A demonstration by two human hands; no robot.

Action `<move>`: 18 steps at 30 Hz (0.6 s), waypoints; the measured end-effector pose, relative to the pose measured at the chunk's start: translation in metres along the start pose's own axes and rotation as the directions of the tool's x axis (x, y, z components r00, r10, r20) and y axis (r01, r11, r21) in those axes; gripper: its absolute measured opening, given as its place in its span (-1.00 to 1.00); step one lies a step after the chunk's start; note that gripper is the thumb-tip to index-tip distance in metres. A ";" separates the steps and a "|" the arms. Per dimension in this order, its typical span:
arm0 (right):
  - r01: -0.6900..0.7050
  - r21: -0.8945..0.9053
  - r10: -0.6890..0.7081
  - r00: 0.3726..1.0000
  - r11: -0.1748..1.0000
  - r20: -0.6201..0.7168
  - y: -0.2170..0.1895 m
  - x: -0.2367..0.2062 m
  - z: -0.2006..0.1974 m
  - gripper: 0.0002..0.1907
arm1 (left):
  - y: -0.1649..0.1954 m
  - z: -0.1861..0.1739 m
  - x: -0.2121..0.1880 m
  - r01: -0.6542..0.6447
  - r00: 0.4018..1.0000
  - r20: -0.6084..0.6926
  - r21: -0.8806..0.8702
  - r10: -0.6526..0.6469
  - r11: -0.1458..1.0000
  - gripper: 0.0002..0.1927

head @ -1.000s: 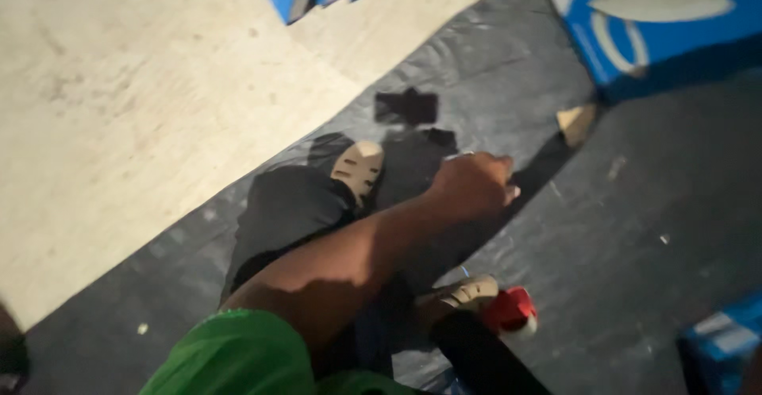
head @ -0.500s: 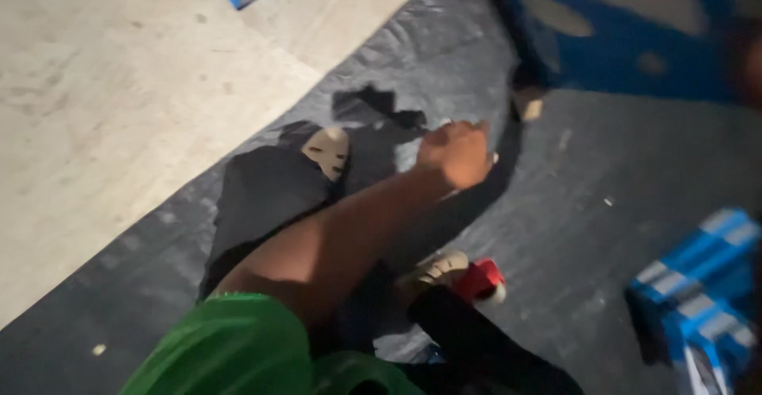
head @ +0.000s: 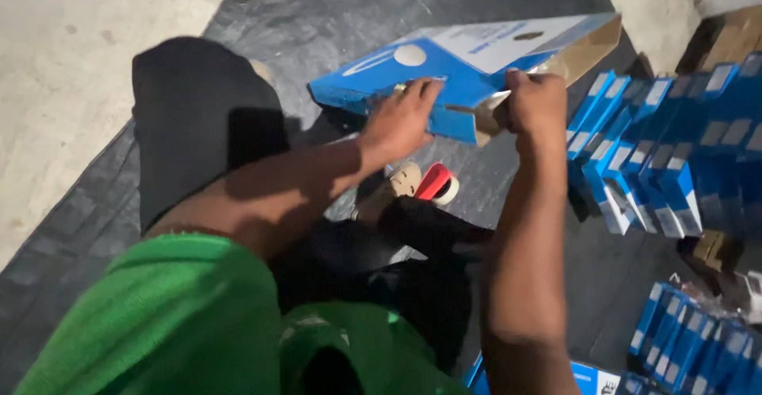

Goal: The person sits on the floor and repeatedly tapes blue and white product boxes using a handheld tape dispenser. They fold flaps, apply tape to seal the boxes, and stack the finished boxes into a growing pile.

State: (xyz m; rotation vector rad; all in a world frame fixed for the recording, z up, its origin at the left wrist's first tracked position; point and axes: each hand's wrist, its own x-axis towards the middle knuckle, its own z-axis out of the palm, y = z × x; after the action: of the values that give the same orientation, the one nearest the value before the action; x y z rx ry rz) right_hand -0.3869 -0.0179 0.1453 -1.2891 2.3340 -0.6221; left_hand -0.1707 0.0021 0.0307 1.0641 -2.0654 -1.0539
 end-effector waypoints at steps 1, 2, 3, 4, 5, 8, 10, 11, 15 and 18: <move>-0.102 0.085 0.096 0.992 0.991 0.076 -0.005 -0.015 -0.004 -0.69 | -0.005 -0.004 -0.004 -0.005 0.999 -0.038 -0.003 0.005 1.000 -0.08; -0.011 0.181 0.003 0.999 0.983 0.042 -0.009 -0.027 -0.009 -0.71 | -0.013 -0.010 -0.006 -0.017 0.997 -0.072 -0.003 0.016 1.000 -0.12; 0.076 0.267 -0.078 0.997 0.961 -0.002 -0.009 -0.039 -0.021 -0.71 | -0.021 -0.017 -0.006 -0.020 0.998 -0.065 -0.036 0.017 0.999 -0.16; 0.160 0.340 -0.153 0.987 0.927 -0.047 -0.006 -0.051 -0.029 -0.70 | -0.034 -0.026 -0.006 -0.018 0.998 -0.058 -0.078 0.013 0.997 -0.19; 0.239 0.281 -0.204 0.968 0.930 -0.148 -0.001 -0.060 -0.040 -0.65 | -0.044 -0.034 -0.005 -0.008 0.998 -0.057 -0.122 0.001 0.993 -0.23; 0.551 0.103 -0.525 0.827 0.828 -0.201 0.025 -0.079 -0.056 -0.43 | -0.066 -0.055 -0.016 -0.214 0.960 -0.198 -0.073 0.196 0.974 -0.12; 0.404 0.208 -0.377 0.912 0.891 -0.160 0.046 -0.080 -0.053 -0.29 | -0.064 -0.060 -0.027 -0.077 0.990 -0.128 -0.104 0.064 0.992 -0.11; 0.116 0.359 -0.075 0.989 0.926 -0.126 0.056 -0.078 -0.047 -0.22 | -0.060 -0.062 -0.031 -0.034 0.997 -0.079 -0.104 0.026 0.994 -0.11; -0.369 0.732 0.300 0.925 0.573 0.232 0.081 -0.052 -0.030 0.06 | -0.028 -0.062 -0.037 -0.288 0.957 -0.044 -0.052 0.285 0.956 -0.06; -0.395 0.740 0.229 0.919 0.545 0.321 0.082 -0.028 -0.023 0.00 | -0.018 -0.061 -0.032 -0.134 0.883 0.414 -0.226 0.220 0.965 -0.22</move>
State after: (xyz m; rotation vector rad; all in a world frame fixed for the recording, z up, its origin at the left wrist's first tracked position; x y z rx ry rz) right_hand -0.4411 0.0498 0.1218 -0.4512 1.6830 -1.1744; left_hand -0.1003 -0.0006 0.0427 0.5597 -2.2911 -1.4630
